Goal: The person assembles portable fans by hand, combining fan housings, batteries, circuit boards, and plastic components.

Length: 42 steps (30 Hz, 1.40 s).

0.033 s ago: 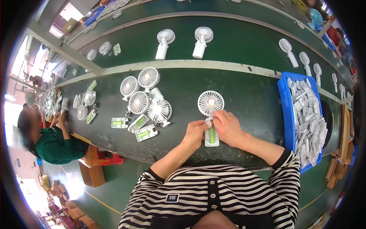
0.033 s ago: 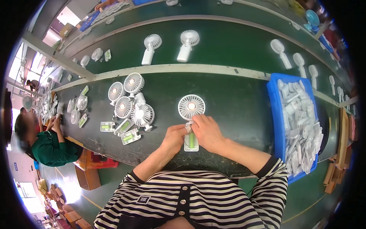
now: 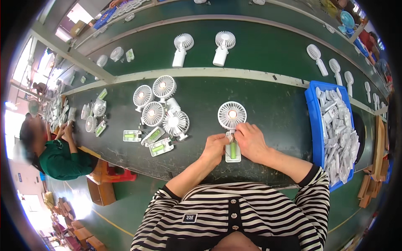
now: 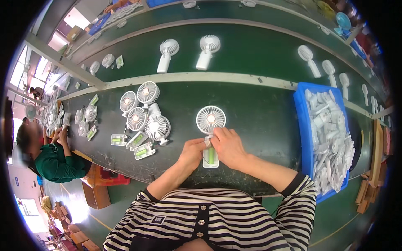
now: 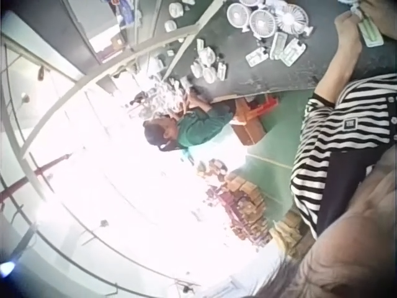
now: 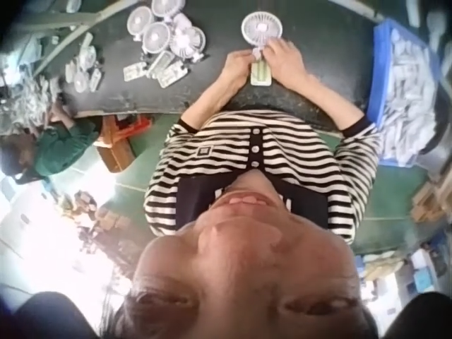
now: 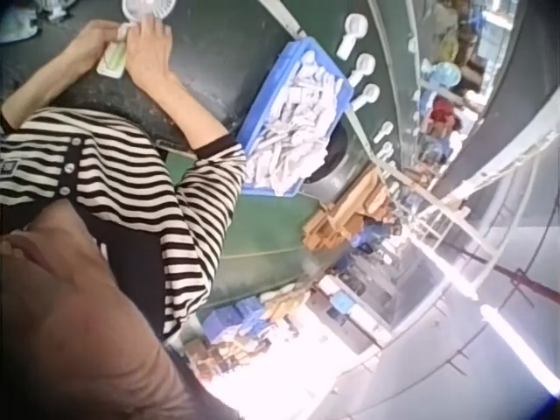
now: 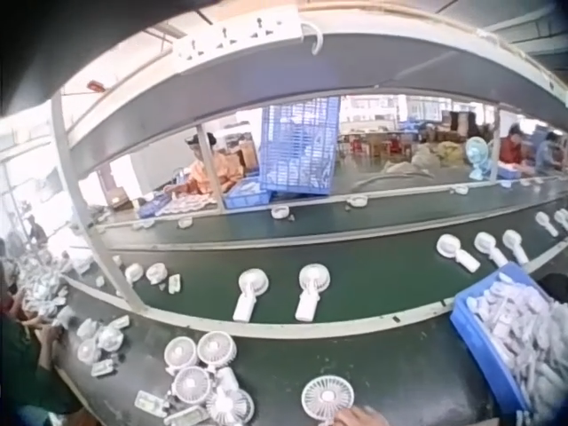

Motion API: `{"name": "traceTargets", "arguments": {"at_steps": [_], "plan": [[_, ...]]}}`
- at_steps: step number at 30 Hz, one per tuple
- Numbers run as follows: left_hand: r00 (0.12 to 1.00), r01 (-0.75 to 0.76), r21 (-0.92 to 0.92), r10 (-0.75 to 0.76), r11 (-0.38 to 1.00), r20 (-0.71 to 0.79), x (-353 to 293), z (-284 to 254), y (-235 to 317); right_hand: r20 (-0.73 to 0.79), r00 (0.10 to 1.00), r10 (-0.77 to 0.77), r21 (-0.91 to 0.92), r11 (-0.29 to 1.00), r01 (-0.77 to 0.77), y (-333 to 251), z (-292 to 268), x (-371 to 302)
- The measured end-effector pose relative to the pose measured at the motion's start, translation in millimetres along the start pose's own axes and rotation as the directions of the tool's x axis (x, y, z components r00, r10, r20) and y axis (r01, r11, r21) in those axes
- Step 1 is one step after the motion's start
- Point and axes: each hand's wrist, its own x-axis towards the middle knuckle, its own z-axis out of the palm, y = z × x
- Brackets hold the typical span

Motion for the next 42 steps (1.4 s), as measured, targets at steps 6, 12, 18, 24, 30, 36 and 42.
{"name": "traceTargets", "arguments": {"at_steps": [6,12,18,24,30,36,42], "plan": [[0.999,0.042,-0.007,-0.042,0.999,-0.001,11,-6,-7,0.019,0.997,0.074,-0.054,0.996,-0.073,1,4,-1],[0.972,0.21,-0.102,-0.196,0.972,0.133,9,-5,4,0.007,0.999,0.051,-0.017,0.999,-0.051,2,2,-9],[0.932,0.19,-0.002,-0.18,0.982,0.314,31,-22,-1,0.002,0.998,0.067,-0.013,0.998,-0.067,3,-2,-7],[0.949,0.129,0.105,-0.153,0.986,0.274,28,-11,25,-0.057,0.992,0.116,0.068,0.991,-0.112,11,-3,5],[0.986,0.016,0.024,-0.02,1.0,0.167,41,-4,16,-0.015,0.905,0.426,0.295,0.867,-0.403,15,13,4],[0.994,-0.1,-0.176,0.105,0.979,0.02,35,21,29,-0.3,0.849,0.434,0.315,0.886,-0.341,-6,28,2],[0.996,-0.093,-0.167,0.089,0.982,-0.027,42,31,30,-0.489,0.84,0.236,0.029,0.967,-0.255,2,39,11]]}}
